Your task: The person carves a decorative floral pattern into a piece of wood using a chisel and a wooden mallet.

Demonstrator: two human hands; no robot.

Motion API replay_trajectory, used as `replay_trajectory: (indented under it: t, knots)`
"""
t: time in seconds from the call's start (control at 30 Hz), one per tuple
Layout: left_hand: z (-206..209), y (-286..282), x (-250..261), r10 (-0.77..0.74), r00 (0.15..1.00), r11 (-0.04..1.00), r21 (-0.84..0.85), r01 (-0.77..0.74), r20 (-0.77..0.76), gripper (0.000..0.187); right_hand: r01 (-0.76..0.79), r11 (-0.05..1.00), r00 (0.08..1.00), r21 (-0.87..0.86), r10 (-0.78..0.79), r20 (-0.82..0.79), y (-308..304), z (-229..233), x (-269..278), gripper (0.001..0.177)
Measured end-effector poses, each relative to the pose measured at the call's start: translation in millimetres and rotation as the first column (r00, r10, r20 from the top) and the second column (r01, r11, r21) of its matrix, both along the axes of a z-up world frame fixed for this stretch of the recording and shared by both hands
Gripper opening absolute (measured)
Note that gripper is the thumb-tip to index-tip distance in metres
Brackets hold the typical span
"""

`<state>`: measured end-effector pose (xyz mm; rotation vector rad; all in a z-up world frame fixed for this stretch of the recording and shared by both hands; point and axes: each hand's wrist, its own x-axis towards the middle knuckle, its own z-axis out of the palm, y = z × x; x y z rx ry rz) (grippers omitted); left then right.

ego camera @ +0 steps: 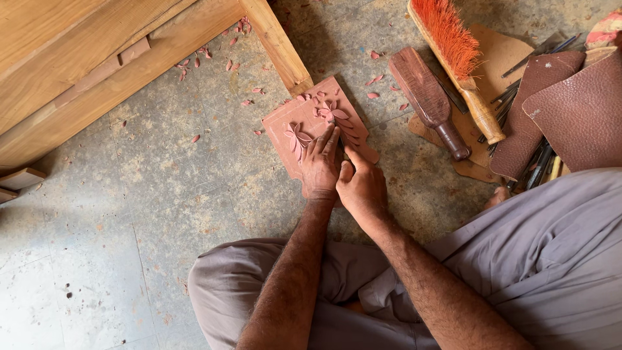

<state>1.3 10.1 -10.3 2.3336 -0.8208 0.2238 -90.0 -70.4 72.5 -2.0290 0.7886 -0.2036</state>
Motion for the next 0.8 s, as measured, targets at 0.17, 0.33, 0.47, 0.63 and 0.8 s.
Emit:
replay_trajectory:
  t: [0.17, 0.33, 0.47, 0.63, 0.8]
  knots:
    - [-3, -5, 0, 0.028, 0.997, 0.999, 0.020, -0.030, 0.066, 0.055, -0.006, 1.000, 1.000, 0.023, 0.005, 0.031, -7, -6, 0, 0.041]
    - [-1, -8, -3, 0.048, 0.994, 0.998, 0.032, -0.052, 0.101, 0.050, -0.018, 0.998, 0.995, 0.065, 0.011, 0.097, -13, -12, -1, 0.040]
    - [7, -8, -3, 0.047, 0.994, 0.997, 0.055, -0.053, 0.096, 0.052, -0.017, 0.997, 0.998, 0.073, 0.013, 0.058, -16, -15, 0, 0.038]
    - [12, -9, -4, 0.043, 0.992, 0.995, 0.081, -0.053, 0.119, 0.054, -0.043, 0.998, 0.990, 0.043, 0.037, 0.136, -21, -17, 1, 0.037]
    - [12, -9, -4, 0.046, 0.992, 0.997, 0.056, -0.053, 0.121, 0.050, -0.075, 0.997, 0.987, 0.030, 0.070, 0.146, -20, -16, 1, 0.037]
